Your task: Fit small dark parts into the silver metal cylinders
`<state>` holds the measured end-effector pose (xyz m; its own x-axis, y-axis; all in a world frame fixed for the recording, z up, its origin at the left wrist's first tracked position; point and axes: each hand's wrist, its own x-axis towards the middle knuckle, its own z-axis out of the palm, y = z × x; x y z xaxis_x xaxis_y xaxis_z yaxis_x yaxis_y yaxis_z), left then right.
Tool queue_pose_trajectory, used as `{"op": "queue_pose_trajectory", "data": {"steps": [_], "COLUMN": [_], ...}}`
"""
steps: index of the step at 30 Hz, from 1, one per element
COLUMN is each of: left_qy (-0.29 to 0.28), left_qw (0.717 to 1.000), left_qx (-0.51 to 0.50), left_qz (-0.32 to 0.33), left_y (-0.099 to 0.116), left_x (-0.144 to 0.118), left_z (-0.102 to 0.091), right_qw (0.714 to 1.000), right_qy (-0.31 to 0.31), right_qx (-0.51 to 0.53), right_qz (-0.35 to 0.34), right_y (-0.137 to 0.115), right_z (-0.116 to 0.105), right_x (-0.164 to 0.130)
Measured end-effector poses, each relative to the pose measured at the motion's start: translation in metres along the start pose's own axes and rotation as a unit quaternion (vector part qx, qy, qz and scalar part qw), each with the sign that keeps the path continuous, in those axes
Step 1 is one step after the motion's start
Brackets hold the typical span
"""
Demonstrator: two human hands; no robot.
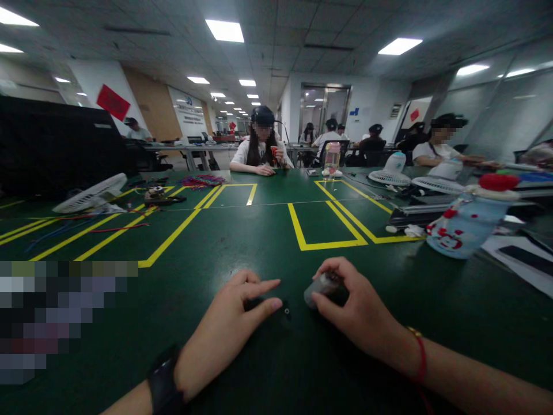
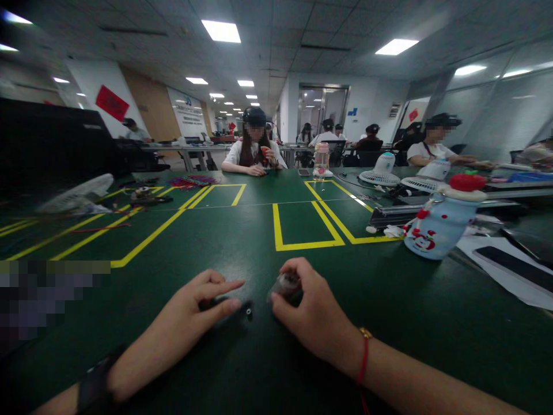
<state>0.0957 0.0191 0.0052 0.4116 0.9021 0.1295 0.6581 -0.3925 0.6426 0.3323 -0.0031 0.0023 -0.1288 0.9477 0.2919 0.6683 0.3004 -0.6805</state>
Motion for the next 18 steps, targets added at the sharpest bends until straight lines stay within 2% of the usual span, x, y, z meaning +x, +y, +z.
{"op": "queue_pose_trajectory", "data": {"steps": [2,4,6,9,12,14,16,18], "left_qy": [0.032,0.054,0.053,0.036,0.029,0.030,0.033,0.035], "left_qw": [0.999,0.998,0.997,0.996,0.995,0.994,0.994,0.994], "left_qx": [0.002,0.021,0.041,0.069,0.091,0.094,0.095,0.098], "left_qz": [-0.021,-0.038,-0.049,-0.046,-0.041,-0.040,-0.039,-0.040], "left_y": [-0.007,-0.017,-0.026,-0.032,-0.031,-0.030,-0.029,-0.029], "left_x": [0.002,0.005,0.008,0.011,0.012,0.011,0.010,0.010], "left_z": [-0.011,-0.019,-0.022,-0.019,-0.014,-0.014,-0.014,-0.015], "right_qw": [0.994,0.973,0.947,0.931,0.926,0.921,0.912,0.912], "right_qy": [0.044,0.069,0.070,0.053,0.037,0.039,0.079,0.119], "right_qx": [-0.082,-0.198,-0.286,-0.328,-0.347,-0.359,-0.383,-0.389], "right_qz": [0.049,0.095,0.127,0.150,0.146,0.145,0.127,0.050], "right_y": [0.020,0.045,0.071,0.099,0.109,0.104,0.089,0.064], "right_z": [-0.025,-0.056,-0.085,-0.114,-0.121,-0.117,-0.106,-0.086], "right_x": [0.013,0.027,0.038,0.045,0.045,0.043,0.041,0.035]}}
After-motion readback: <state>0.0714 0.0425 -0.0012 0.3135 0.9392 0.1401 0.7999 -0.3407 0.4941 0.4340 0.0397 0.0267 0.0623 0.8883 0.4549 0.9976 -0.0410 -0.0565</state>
